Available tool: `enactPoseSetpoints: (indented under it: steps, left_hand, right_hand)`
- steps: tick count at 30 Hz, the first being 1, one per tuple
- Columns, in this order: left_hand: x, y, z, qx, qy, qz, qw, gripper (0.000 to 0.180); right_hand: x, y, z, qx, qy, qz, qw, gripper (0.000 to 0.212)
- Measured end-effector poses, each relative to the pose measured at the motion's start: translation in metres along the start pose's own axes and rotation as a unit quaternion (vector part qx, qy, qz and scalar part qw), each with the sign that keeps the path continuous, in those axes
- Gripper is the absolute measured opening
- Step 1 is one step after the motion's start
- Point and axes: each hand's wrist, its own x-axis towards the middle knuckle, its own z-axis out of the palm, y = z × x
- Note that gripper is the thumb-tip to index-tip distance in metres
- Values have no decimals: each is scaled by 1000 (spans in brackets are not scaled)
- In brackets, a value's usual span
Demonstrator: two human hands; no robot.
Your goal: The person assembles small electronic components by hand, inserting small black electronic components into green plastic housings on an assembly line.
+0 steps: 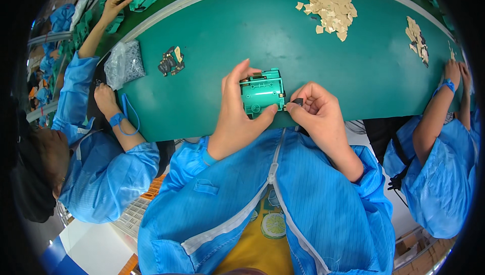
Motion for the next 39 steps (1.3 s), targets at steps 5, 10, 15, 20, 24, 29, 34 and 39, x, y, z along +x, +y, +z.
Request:
enactPoseSetpoints:
  steps: [5,10,15,20,24,29,34,39]
  left_hand:
    - [-1,-1,3,11,16,0,1000,92]
    - [-1,-3,6,34,24,32,999,93]
    - [-1,-4,7,40,31,47,998,92]
    - [0,-3,6,50,32,54,997,92]
    - [-1,-3,7,46,33,53,997,92]
    - [-1,-3,8,62,41,55,996,92]
    - [-1,-4,9,64,41,51,996,93]
    - [-2,-3,10,64,38,43,996,92]
  right_hand:
    - [1,-4,3,-20,21,6,1000,17]
    - [3,-5,7,-35,31,10,999,17]
    - [4,-5,9,-46,40,14,998,18]
    - [4,-7,11,-61,48,19,997,18]
    - [3,-7,12,-70,49,17,996,17]
    - [4,-7,12,-74,50,14,996,17]
    - [3,-6,11,-70,51,14,996,17]
    - [3,-6,10,-60,45,5,997,17]
